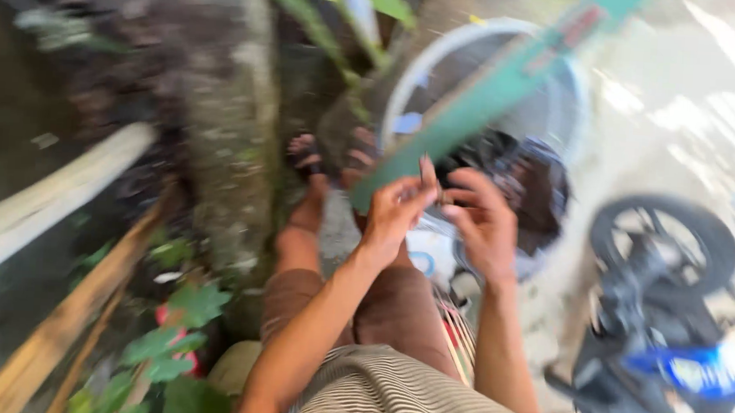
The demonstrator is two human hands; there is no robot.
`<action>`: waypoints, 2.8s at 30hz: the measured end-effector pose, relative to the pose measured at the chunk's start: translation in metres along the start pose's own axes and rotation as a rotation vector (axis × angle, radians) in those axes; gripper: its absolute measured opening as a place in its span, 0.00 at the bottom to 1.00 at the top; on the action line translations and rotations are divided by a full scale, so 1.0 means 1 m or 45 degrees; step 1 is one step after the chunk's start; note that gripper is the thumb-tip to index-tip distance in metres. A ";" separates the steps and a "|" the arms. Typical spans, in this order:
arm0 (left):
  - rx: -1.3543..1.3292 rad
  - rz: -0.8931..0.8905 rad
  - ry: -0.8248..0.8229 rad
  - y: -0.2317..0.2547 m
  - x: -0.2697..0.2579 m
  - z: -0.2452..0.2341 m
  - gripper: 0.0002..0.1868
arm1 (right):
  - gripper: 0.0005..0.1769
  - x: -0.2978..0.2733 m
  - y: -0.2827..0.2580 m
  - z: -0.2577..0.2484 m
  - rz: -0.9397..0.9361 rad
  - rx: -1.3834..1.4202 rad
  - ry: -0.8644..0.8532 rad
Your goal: Picking up dried leaves and organic debris from the ground and plants and putting them into a trash bag.
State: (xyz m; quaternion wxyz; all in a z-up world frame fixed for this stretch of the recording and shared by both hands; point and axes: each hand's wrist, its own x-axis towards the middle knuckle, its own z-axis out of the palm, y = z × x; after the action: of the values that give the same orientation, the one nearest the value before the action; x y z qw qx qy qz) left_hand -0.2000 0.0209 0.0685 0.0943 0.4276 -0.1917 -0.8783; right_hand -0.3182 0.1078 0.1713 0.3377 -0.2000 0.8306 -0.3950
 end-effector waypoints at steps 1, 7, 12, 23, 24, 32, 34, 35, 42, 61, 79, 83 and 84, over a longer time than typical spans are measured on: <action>-0.044 -0.135 -0.116 -0.019 -0.010 0.010 0.10 | 0.28 -0.004 0.015 -0.003 0.047 0.163 -0.075; -0.394 -0.497 -0.386 -0.053 -0.023 0.032 0.14 | 0.12 -0.039 0.036 -0.038 0.218 0.438 0.005; -0.247 -0.448 -0.522 -0.043 -0.028 0.048 0.16 | 0.09 -0.050 0.054 -0.087 -0.030 0.112 0.321; -0.316 -0.016 -0.144 -0.018 -0.001 -0.052 0.06 | 0.16 -0.035 0.085 -0.106 -0.162 -0.882 0.404; -0.390 0.016 -0.108 -0.016 0.004 -0.066 0.05 | 0.15 -0.034 0.083 -0.103 -0.157 -0.820 0.402; -0.318 0.451 0.278 0.068 0.051 -0.165 0.09 | 0.09 -0.018 0.069 -0.084 -0.247 -0.726 0.350; -0.401 0.603 0.345 0.116 0.055 -0.184 0.08 | 0.10 -0.018 0.062 -0.080 -0.292 -0.791 0.353; -0.404 0.600 0.351 0.135 0.064 -0.198 0.08 | 0.10 -0.019 0.061 -0.080 -0.290 -0.794 0.346; -0.429 0.842 0.812 0.231 0.181 -0.333 0.04 | 0.09 -0.017 0.026 -0.060 -0.355 -0.790 0.400; 1.967 0.913 1.521 0.333 0.227 -0.481 0.12 | 0.11 -0.022 0.073 -0.071 -0.092 -0.703 0.479; -0.278 0.775 0.515 0.130 0.088 -0.183 0.09 | 0.12 -0.005 0.051 -0.031 -0.148 -0.288 0.400; -0.278 0.412 0.471 0.044 0.057 -0.085 0.08 | 0.16 -0.005 0.009 -0.012 -0.042 -0.243 0.352; -0.264 0.324 0.380 0.027 0.049 -0.063 0.08 | 0.23 -0.002 -0.007 -0.007 -0.038 -0.150 0.227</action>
State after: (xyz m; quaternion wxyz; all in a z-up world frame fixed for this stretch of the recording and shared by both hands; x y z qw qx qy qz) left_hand -0.1803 -0.0362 0.0098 0.2754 0.5133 -0.1367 -0.8013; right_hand -0.3215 0.1082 0.1808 0.2441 -0.1961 0.8761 -0.3667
